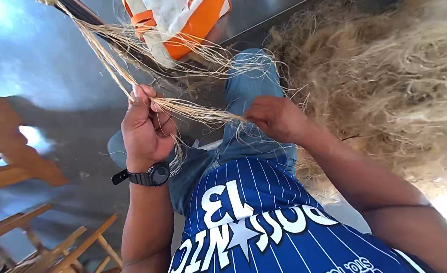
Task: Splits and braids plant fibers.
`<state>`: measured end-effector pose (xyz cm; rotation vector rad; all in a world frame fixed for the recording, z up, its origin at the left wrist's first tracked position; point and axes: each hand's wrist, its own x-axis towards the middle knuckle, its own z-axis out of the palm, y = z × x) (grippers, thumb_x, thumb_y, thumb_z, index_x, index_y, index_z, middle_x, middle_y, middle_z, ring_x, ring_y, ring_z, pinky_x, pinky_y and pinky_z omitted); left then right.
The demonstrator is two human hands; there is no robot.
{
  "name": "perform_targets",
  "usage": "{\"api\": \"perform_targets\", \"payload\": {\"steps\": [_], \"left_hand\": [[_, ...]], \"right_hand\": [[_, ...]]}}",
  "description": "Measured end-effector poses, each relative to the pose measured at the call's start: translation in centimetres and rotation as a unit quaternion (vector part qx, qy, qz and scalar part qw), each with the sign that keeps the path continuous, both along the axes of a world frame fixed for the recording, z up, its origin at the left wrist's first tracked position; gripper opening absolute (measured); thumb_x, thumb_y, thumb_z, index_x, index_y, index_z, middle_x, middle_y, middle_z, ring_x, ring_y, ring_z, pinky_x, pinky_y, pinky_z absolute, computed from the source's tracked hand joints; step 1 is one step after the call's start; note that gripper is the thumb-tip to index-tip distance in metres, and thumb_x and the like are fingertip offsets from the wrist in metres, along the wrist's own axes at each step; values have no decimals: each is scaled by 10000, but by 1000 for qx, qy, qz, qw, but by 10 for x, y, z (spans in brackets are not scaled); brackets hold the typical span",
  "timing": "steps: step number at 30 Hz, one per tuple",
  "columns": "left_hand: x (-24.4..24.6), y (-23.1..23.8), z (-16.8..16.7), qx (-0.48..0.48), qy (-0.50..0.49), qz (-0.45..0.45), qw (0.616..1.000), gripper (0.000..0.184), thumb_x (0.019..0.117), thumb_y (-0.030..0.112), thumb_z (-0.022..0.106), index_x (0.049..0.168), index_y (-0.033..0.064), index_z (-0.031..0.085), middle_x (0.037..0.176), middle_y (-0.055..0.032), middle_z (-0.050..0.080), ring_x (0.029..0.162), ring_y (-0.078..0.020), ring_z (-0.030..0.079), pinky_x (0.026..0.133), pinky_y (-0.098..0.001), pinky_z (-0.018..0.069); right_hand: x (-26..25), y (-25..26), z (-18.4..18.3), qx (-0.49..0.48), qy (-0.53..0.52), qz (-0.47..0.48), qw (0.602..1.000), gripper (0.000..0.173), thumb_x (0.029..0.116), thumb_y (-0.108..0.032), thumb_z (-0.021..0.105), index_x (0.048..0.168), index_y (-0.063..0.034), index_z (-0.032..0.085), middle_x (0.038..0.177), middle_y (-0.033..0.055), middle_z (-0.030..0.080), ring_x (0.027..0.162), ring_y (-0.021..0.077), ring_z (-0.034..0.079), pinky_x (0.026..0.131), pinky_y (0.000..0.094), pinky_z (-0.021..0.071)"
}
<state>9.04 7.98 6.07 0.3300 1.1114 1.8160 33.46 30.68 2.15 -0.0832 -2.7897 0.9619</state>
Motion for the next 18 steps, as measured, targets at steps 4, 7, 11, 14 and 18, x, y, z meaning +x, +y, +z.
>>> {"api": "perform_targets", "payload": {"steps": [4,7,11,14,18], "left_hand": [[-4,3,-5,16,-11,-11,1000,410,1141,378,213,1017,206,563,790,83,547,482,17,403,426,-105,350],[0,12,-16,12,-24,-16,1000,403,1140,385,217,1003,210,554,776,88,524,493,14,395,433,-108,341],[4,25,-22,-15,-31,-12,999,406,1140,395,215,965,210,532,705,101,464,467,19,363,420,-103,322],[2,37,-19,-17,-27,-17,999,385,1141,382,242,981,216,551,703,105,479,469,17,369,422,-111,333],[-1,53,-14,-5,-30,-12,999,365,1141,353,266,1016,215,580,736,93,539,482,-6,408,425,-138,361]], "right_hand": [[43,20,7,-143,-7,-103,984,175,1002,-103,590,1044,-4,729,1006,121,702,911,172,675,844,348,586],[87,39,17,-92,-97,-256,957,212,1028,-123,557,1114,5,702,1076,166,703,913,225,685,847,415,584],[120,36,26,-109,-139,-366,914,239,1038,-160,550,1157,-13,695,1014,144,707,824,207,683,784,422,588],[121,26,31,-124,-22,-402,907,301,1050,-228,560,1217,-13,687,1129,127,688,944,154,690,849,341,603],[80,-6,47,83,71,-303,947,256,1039,-173,560,1133,2,722,1027,205,697,956,291,683,836,436,577]]}}
